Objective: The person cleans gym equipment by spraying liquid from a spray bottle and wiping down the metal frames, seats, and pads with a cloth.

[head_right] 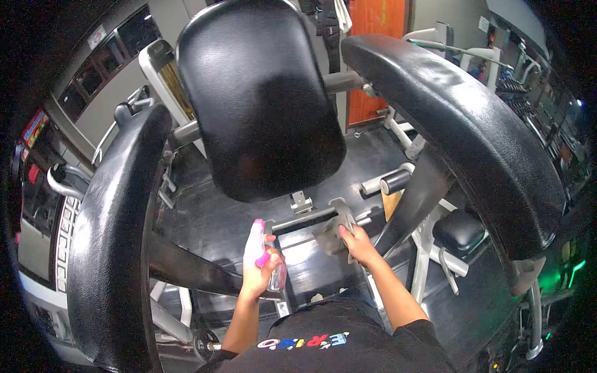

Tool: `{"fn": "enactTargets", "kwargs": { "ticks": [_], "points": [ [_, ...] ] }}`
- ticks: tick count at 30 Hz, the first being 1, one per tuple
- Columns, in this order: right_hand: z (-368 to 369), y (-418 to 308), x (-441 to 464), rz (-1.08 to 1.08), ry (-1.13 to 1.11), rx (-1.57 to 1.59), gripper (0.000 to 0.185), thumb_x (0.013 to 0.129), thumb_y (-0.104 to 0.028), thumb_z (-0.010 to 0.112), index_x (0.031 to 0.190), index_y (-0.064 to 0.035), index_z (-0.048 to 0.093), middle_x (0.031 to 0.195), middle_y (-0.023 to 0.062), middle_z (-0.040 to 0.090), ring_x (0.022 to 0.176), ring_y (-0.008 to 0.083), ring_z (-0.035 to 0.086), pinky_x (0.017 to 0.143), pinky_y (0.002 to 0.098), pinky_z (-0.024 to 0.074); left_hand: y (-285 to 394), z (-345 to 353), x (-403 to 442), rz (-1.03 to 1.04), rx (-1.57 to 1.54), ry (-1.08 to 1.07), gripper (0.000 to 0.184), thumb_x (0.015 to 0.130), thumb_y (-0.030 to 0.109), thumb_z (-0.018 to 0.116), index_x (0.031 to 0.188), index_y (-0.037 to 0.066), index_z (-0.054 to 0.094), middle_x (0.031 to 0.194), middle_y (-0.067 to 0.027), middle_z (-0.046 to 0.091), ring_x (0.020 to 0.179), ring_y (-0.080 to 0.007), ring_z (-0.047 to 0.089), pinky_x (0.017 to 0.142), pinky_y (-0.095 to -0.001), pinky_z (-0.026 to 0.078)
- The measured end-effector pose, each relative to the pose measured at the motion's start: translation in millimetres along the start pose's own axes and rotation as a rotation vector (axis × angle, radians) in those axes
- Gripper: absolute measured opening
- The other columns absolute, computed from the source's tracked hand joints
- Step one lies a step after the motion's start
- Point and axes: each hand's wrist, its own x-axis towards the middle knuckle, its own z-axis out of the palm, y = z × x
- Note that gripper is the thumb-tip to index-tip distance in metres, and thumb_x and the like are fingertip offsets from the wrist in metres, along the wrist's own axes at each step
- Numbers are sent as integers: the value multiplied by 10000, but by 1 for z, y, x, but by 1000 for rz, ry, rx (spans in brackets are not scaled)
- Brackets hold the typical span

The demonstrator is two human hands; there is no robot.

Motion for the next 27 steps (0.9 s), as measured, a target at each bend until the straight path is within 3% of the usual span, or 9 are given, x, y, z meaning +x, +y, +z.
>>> {"fn": "enactTargets", "kwargs": {
  "ticks": [3,9,11,13,17,19,21,23,27],
  "points": [
    [-9,-5,-9,140,27,-76,360,997,-362,524,964,-14,612,798,-12,551,752,103,491,686,302,432,-2,15,11,-30,-2,-52,470,826,80,704,1255,-3,532,717,-3,622,703,-100,610,708,-279,500],
    [-28,19,-7,-17,58,-105,358,992,-335,537,897,6,594,747,-6,531,732,115,474,681,314,434,-4,42,33,-54,170,-63,359,815,146,728,1122,27,585,712,-18,623,698,-116,627,691,-285,506],
    [-37,24,-6,86,-12,-117,357,1009,-299,506,1136,19,606,1012,31,645,934,119,558,867,302,453,-7,46,39,-91,333,-93,329,804,165,736,1069,32,595,734,-37,641,704,-134,640,689,-291,510],
    [-35,19,-8,118,10,-141,347,1008,-292,508,1120,22,605,969,17,632,893,108,544,825,291,455,-14,52,41,-115,348,-86,306,800,167,736,1038,37,594,754,-49,657,703,-142,643,688,-295,511],
    [-38,24,-6,26,38,-114,382,979,-343,554,965,35,606,777,32,584,754,131,514,691,316,451,-16,59,38,-107,348,36,346,804,104,720,1112,22,584,738,-35,643,713,-138,634,695,-303,514],
    [-39,22,-4,77,24,-141,384,980,-336,551,989,44,608,784,40,598,761,138,528,696,324,454,-29,53,31,103,224,246,382,822,70,690,1177,-1,566,807,-38,636,729,-133,618,714,-303,509],
    [-40,28,1,94,10,-148,383,980,-332,551,1005,46,608,789,41,602,766,140,532,701,327,454,-34,36,23,89,145,222,663,873,51,644,1463,-6,346,1028,-98,584,783,-129,607,754,-287,507],
    [-39,33,5,110,-6,-158,383,980,-328,551,1022,48,608,794,41,606,772,142,536,705,331,453,-38,27,15,75,36,261,726,922,58,587,1519,31,175,1159,-119,473,807,-159,618,790,-336,542],
    [-22,18,14,102,72,43,383,999,-314,523,1102,46,603,981,56,640,909,132,557,830,300,448,-39,19,4,74,93,269,736,916,33,579,1522,37,161,1228,-147,441,781,-146,611,789,-349,546]
  ]
}}
